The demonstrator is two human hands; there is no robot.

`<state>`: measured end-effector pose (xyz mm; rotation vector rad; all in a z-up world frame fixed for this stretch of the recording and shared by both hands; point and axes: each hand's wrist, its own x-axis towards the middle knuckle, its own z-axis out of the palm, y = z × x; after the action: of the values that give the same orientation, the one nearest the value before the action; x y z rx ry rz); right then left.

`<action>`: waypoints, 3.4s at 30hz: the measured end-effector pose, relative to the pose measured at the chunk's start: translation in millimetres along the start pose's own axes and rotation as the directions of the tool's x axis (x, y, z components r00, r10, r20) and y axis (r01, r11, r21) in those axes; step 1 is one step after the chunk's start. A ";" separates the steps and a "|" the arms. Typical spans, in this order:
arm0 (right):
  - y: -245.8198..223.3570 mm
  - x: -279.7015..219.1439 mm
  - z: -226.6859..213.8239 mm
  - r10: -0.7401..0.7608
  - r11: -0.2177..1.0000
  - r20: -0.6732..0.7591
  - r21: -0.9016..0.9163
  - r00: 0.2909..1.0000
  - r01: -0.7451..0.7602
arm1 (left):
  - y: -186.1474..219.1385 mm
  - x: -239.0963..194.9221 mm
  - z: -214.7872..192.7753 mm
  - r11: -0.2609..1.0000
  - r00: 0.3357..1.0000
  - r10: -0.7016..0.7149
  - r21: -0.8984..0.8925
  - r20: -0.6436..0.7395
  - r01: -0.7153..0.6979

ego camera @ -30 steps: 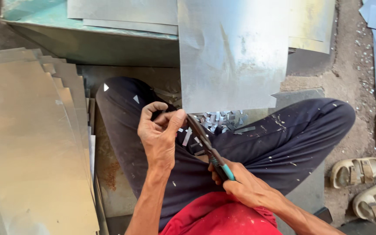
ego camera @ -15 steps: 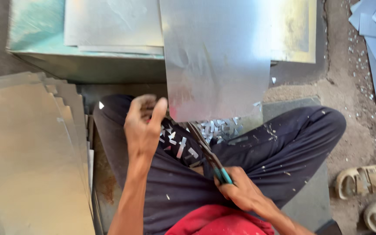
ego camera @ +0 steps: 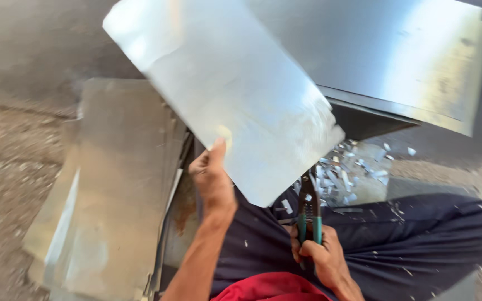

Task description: The person cuts a metal sheet using shears while sitting on the floor, producing several small triangular metal scraps.

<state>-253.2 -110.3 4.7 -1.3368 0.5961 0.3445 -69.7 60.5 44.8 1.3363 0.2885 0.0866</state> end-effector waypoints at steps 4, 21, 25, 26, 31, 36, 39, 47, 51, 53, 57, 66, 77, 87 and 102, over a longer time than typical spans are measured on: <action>-16.7 8.5 29.1 0.047 0.996 0.236 -0.081 0.971 -0.028 | 95.5 -19.2 -53.9 0.992 0.994 -0.082 0.107 0.072 0.074; -17.0 10.9 61.7 0.220 0.902 0.305 -0.424 0.927 -0.074 | -95.4 104.3 -273.8 0.081 0.968 0.248 0.997 -0.033 0.013; 0.0 13.3 41.2 0.285 0.906 0.206 -0.376 0.936 -0.192 | -110.5 96.7 -251.7 0.007 0.983 0.158 0.996 -0.091 0.091; 3.9 12.0 36.3 0.300 0.909 0.182 -0.353 0.936 -0.223 | -101.9 101.6 -238.8 0.137 0.980 0.201 0.991 -0.012 -0.016; 8.9 10.4 23.4 0.272 0.937 0.160 -0.267 0.949 -0.223 | -19.6 144.0 -105.3 0.445 0.731 0.553 0.600 0.400 -0.664; -2.2 -0.9 22.9 0.235 0.933 0.083 -0.299 0.968 -0.200 | 37.1 214.2 22.8 0.383 0.868 0.297 0.783 0.398 -0.490; -0.2 -15.1 17.5 0.073 0.924 0.017 -0.377 0.997 -0.061 | 60.1 225.9 38.2 0.413 0.963 -0.039 0.882 0.265 -0.226; 2.6 -40.8 -8.0 0.084 0.799 -0.201 -0.571 0.976 -0.186 | -5.6 30.8 -12.0 0.940 0.830 -0.335 0.094 0.445 0.329; -21.2 -42.8 -5.1 0.306 0.850 -0.119 -0.413 0.944 -0.328 | -35.6 -3.6 -12.1 0.900 0.820 -0.366 -0.059 0.441 0.433; -28.9 -40.0 5.3 0.385 0.854 -0.070 -0.349 0.920 -0.385 | -38.5 -8.2 -18.7 0.911 0.802 -0.337 -0.043 0.492 0.409; -31.7 -20.8 25.9 0.248 0.888 -0.019 -0.396 0.968 -0.236 | -45.7 -7.9 -16.8 0.887 0.782 -0.327 -0.112 0.531 0.448; -43.1 -15.4 40.5 0.169 0.829 -0.028 -0.537 0.985 -0.158 | -42.6 -14.4 -16.7 0.915 0.824 -0.275 -0.129 0.495 0.383; -41.4 -12.9 33.3 0.115 0.769 -0.085 -0.624 0.990 -0.143 | -38.1 -8.2 -16.0 0.942 0.839 -0.256 -0.069 0.481 0.328; -38.5 -14.9 13.9 0.110 0.738 -0.036 -0.666 0.993 -0.106 | -71.3 4.8 21.0 0.998 0.981 0.035 -0.058 0.192 -0.025; -23.9 -49.1 3.0 0.266 0.964 -0.129 0.011 0.955 -0.267 | -103.0 -79.7 64.8 0.954 0.899 -0.294 0.042 0.325 0.297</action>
<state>-278.8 -107.6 52.9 -1.2936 0.8892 0.4818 -140.3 -43.0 -29.1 1.2602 0.2043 -0.3885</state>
